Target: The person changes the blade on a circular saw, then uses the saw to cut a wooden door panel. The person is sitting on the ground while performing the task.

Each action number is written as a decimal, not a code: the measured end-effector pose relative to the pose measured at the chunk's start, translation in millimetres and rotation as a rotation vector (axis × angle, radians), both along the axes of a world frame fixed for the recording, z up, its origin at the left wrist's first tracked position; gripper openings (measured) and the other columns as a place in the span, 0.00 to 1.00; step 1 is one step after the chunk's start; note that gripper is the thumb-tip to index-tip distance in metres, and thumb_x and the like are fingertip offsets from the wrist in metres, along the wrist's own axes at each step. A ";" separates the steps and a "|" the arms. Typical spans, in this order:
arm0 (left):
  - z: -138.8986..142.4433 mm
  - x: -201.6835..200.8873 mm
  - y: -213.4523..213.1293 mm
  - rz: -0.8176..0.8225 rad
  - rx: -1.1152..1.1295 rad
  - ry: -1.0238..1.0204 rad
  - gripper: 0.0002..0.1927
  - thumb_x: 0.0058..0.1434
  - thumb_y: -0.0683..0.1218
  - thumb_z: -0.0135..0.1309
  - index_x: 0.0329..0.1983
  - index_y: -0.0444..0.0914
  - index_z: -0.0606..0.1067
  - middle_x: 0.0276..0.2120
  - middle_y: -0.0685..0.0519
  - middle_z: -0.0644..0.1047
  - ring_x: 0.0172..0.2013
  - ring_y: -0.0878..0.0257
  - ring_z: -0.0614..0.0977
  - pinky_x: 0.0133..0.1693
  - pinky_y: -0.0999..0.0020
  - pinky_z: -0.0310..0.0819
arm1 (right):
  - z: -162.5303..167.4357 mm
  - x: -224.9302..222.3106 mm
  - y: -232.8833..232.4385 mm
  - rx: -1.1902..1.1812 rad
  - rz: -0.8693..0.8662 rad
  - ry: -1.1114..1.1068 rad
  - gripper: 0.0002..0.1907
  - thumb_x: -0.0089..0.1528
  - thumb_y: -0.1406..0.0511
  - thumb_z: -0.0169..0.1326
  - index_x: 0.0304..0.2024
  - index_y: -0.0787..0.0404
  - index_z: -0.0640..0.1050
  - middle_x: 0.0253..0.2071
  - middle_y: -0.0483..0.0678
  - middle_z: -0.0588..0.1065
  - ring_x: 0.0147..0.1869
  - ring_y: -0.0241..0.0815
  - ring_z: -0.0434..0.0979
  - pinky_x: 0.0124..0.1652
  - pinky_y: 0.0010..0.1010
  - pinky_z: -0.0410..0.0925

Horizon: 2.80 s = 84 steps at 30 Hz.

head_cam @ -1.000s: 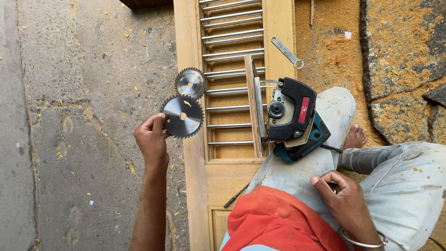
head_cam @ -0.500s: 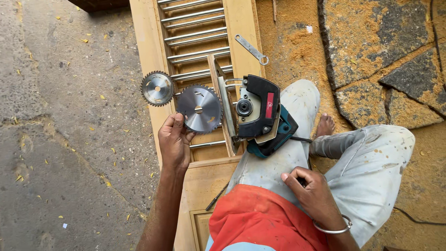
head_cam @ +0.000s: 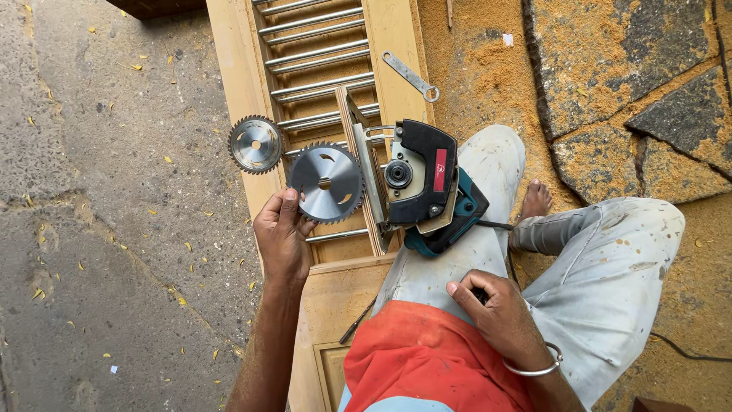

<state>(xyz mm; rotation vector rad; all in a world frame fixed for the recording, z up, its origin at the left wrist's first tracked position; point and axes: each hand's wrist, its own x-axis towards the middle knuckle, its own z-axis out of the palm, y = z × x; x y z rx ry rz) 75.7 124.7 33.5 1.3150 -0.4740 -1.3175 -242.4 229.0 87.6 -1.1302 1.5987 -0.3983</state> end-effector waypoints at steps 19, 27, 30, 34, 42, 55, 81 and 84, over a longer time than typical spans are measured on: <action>1.6 -7.0 3.1 -0.001 0.024 0.104 0.11 0.71 0.47 0.54 0.42 0.33 0.77 0.35 0.53 0.79 0.34 0.69 0.82 0.36 0.71 0.85 | -5.8 6.1 -0.5 -0.021 0.030 0.004 0.19 0.62 0.58 0.58 0.24 0.66 0.75 0.19 0.47 0.70 0.25 0.35 0.66 0.28 0.31 0.63; 7.0 -10.0 2.1 0.029 0.029 0.055 0.12 0.70 0.48 0.56 0.43 0.32 0.77 0.35 0.52 0.79 0.35 0.68 0.82 0.36 0.69 0.85 | -1.2 8.6 -0.8 -0.014 -0.008 0.023 0.19 0.62 0.57 0.58 0.25 0.65 0.76 0.20 0.47 0.71 0.25 0.36 0.66 0.28 0.31 0.64; 9.0 -14.3 3.1 0.005 0.038 0.062 0.13 0.70 0.49 0.56 0.44 0.33 0.78 0.36 0.53 0.79 0.36 0.68 0.82 0.36 0.69 0.85 | 5.0 11.3 1.4 -0.084 -0.051 0.194 0.16 0.61 0.59 0.60 0.27 0.65 0.77 0.23 0.49 0.72 0.26 0.38 0.69 0.29 0.34 0.65; 7.9 -20.0 5.7 -0.022 0.026 0.086 0.13 0.69 0.49 0.56 0.43 0.34 0.78 0.37 0.55 0.78 0.38 0.68 0.82 0.37 0.66 0.86 | 16.2 5.9 5.1 -0.374 -0.063 0.353 0.09 0.57 0.65 0.63 0.30 0.66 0.80 0.33 0.50 0.77 0.34 0.38 0.78 0.35 0.32 0.71; 5.7 -20.2 4.6 -0.051 0.053 0.175 0.13 0.68 0.51 0.57 0.44 0.35 0.78 0.39 0.54 0.78 0.40 0.66 0.82 0.40 0.63 0.83 | 13.3 -11.5 -3.1 -0.105 -0.241 0.094 0.07 0.59 0.67 0.61 0.33 0.66 0.83 0.32 0.46 0.77 0.27 0.32 0.77 0.28 0.24 0.71; 25.7 -39.5 -12.9 -0.204 0.041 -0.014 0.16 0.66 0.51 0.57 0.46 0.33 0.80 0.37 0.53 0.81 0.37 0.67 0.84 0.40 0.67 0.85 | -21.5 -4.9 17.2 0.013 -0.125 0.203 0.30 0.65 0.57 0.61 0.17 0.69 0.67 0.15 0.51 0.61 0.21 0.41 0.58 0.23 0.38 0.56; 44.8 -21.5 -56.8 -0.874 0.025 -0.518 0.20 0.68 0.56 0.54 0.28 0.36 0.78 0.21 0.57 0.77 0.25 0.71 0.77 0.29 0.74 0.74 | 14.8 -11.2 7.6 0.341 -0.050 -0.113 0.15 0.51 0.68 0.71 0.36 0.66 0.80 0.22 0.40 0.75 0.23 0.25 0.70 0.21 0.20 0.62; 45.4 -17.3 -58.8 -0.958 -0.071 -0.537 0.23 0.71 0.56 0.52 0.27 0.35 0.76 0.22 0.57 0.76 0.27 0.72 0.77 0.31 0.74 0.76 | 11.3 -13.6 10.3 0.375 -0.090 -0.209 0.14 0.51 0.70 0.71 0.37 0.67 0.81 0.22 0.40 0.74 0.23 0.26 0.66 0.21 0.20 0.58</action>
